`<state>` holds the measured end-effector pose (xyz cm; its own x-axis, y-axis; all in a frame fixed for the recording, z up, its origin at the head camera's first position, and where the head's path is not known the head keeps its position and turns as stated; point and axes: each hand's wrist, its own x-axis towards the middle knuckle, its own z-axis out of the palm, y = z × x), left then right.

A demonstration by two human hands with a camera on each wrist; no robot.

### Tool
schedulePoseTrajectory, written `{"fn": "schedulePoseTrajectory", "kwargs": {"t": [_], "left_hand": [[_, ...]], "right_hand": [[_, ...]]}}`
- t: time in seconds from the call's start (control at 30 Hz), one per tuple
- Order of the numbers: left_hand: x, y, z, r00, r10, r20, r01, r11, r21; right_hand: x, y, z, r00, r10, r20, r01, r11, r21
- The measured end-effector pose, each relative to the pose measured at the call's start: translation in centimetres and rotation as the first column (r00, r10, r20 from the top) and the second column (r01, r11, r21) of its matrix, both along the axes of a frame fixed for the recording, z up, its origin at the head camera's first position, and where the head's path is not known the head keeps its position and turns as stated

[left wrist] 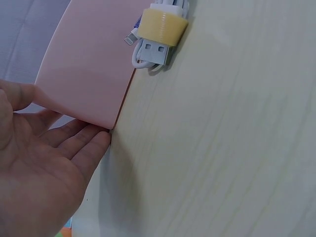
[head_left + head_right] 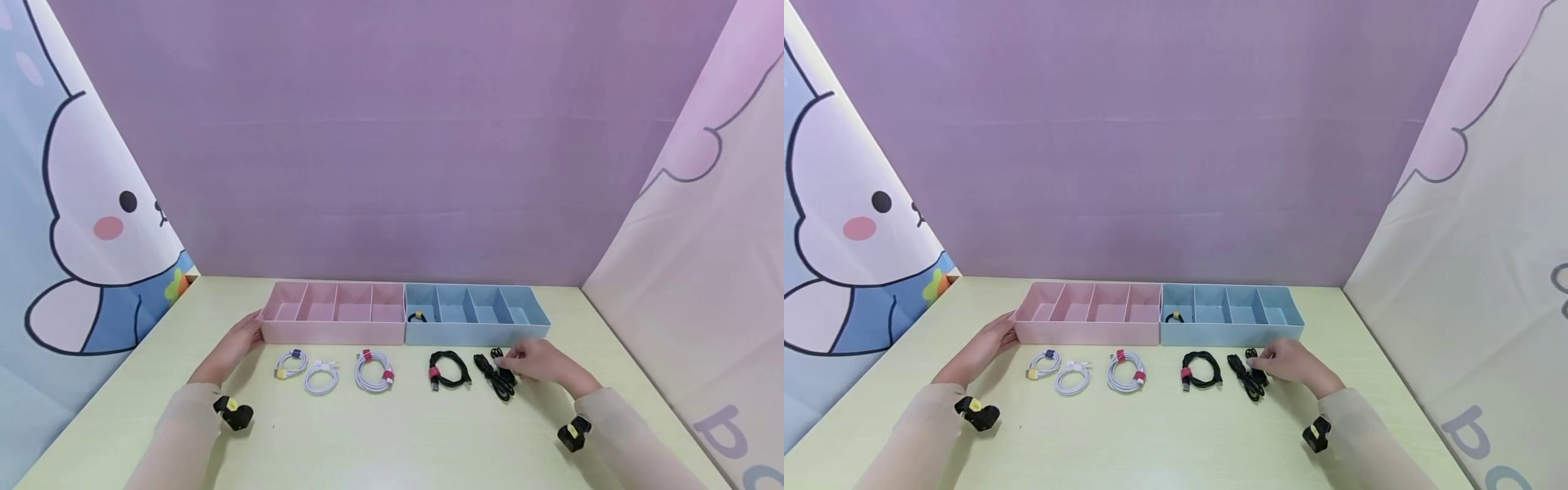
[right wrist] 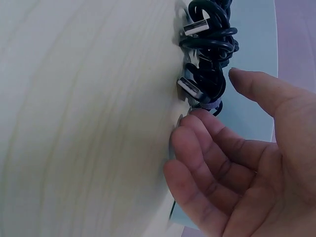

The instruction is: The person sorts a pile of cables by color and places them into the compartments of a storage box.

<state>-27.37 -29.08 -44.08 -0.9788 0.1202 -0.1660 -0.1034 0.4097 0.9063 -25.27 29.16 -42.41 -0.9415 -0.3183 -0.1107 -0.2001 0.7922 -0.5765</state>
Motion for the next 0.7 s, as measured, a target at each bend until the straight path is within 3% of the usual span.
{"fn": "schedulePoseTrajectory", "kwargs": {"t": [0.47,0.7], "left_hand": [[0.06,0.12,-0.03,1.000,-0.002,0.000,0.002,1.000,-0.003],[-0.11,0.08,-0.18,1.000,0.000,-0.006,0.000,1.000,0.002]], "right_hand": [[0.08,0.04,-0.14,1.000,0.011,0.009,-0.011,1.000,-0.025],[0.07,0.32,-0.10,0.998,0.005,0.067,0.000,0.997,-0.078]]}}
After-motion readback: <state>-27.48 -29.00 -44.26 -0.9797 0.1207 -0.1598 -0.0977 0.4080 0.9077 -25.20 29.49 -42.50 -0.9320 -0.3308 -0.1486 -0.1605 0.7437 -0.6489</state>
